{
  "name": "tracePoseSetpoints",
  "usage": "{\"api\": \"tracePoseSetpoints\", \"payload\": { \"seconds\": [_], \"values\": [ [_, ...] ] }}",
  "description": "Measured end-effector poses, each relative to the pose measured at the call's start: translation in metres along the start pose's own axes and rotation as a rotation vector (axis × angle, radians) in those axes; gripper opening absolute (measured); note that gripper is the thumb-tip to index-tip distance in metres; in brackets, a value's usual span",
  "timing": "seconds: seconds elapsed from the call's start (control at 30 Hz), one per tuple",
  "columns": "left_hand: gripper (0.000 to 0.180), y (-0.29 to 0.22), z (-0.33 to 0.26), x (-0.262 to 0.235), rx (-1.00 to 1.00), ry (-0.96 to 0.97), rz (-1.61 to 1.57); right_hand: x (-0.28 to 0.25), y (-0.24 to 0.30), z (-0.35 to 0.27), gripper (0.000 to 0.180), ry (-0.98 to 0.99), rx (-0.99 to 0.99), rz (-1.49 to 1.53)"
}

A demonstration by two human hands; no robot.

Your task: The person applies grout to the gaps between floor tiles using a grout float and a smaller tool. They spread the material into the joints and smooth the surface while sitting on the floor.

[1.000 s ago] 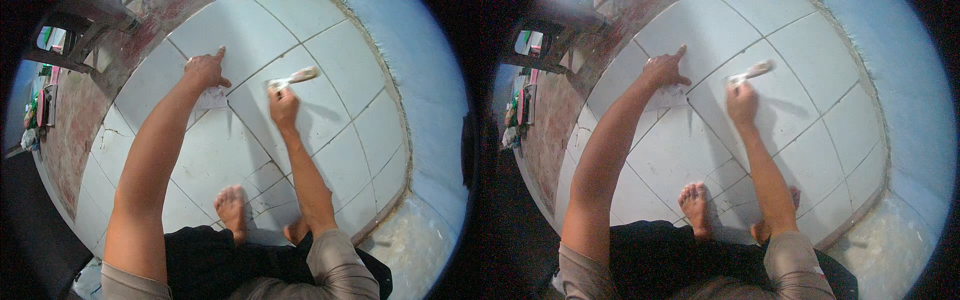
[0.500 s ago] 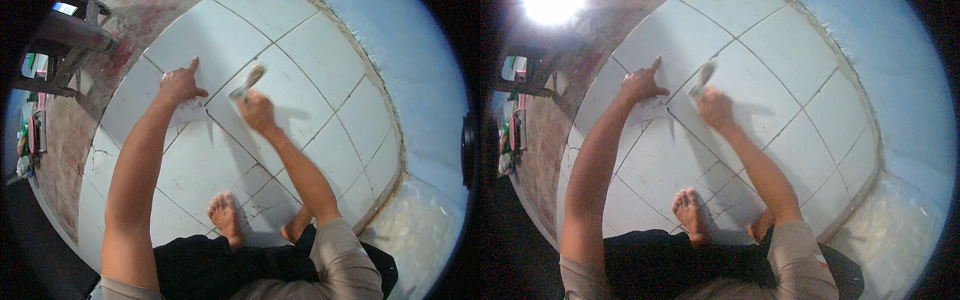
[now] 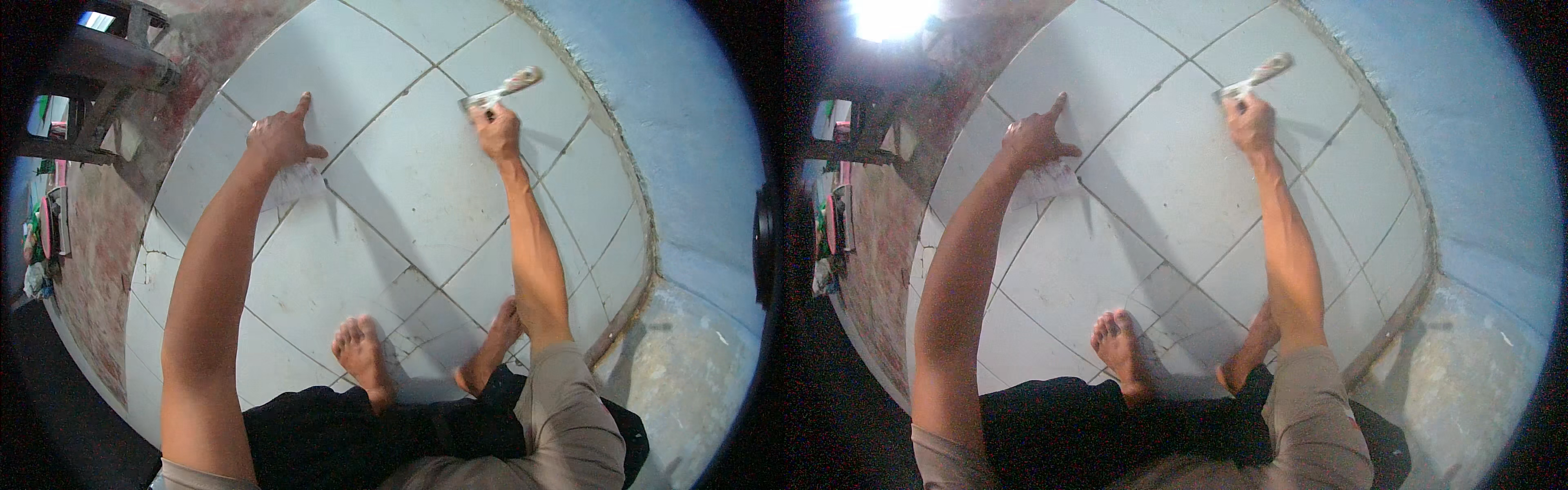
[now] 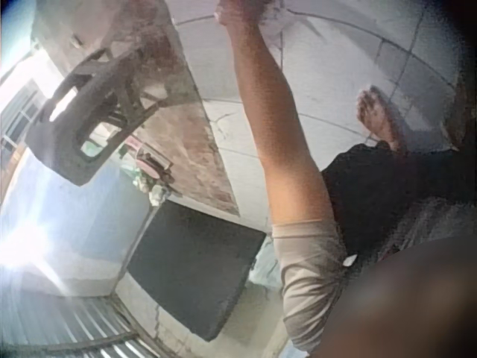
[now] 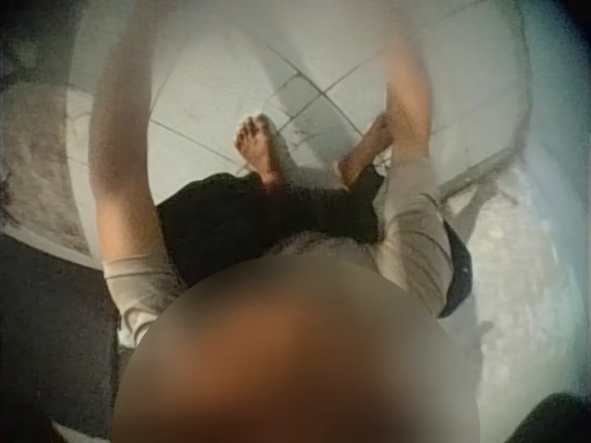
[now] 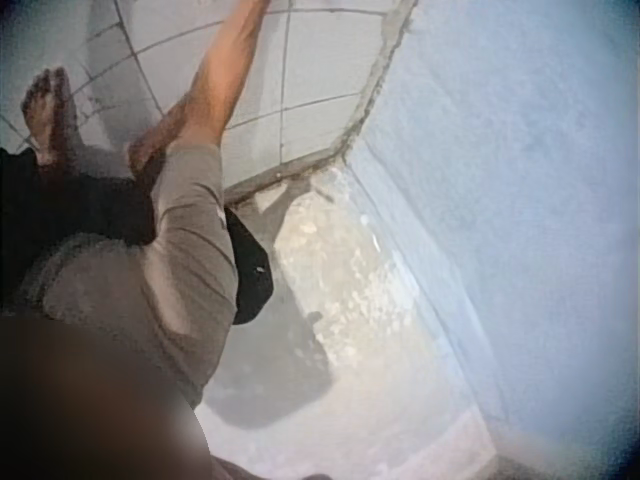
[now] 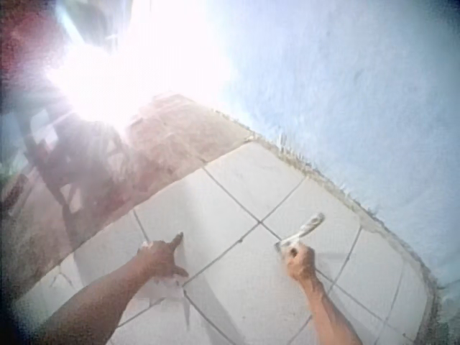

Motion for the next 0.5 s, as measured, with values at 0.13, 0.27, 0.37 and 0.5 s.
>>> {"api": "tracePoseSetpoints", "payload": {
  "seconds": [0.13,0.27,0.37,0.5],
  "values": [
    [0.12,0.01,0.008,0.008,0.034,-0.009,-0.035,0.005,0.006,-0.011,0.024,0.171,-0.204,0.057],
    [0.121,0.003,0.004,0.005,0.021,-0.056,0.001,-0.024,-0.023,0.012,0.024,-0.053,-0.01,0.051],
    [0.121,0.004,0.004,0.004,0.002,-0.031,0.007,-0.009,-0.021,-0.009,0.025,0.029,-0.234,0.046],
    [0.122,0.001,0.004,0.003,-0.004,-0.005,-0.006,-0.032,-0.035,0.002,0.026,0.018,-0.079,-0.013]
  ]
}}
Point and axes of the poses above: each hand's wrist, its own z-axis towards the middle knuckle, its own x-axis out of the palm, y = z × x, the point moved 3 cm from there along z, towards the middle knuckle, and after that the axes turned 1 degree about y, right-handed, at the moved point
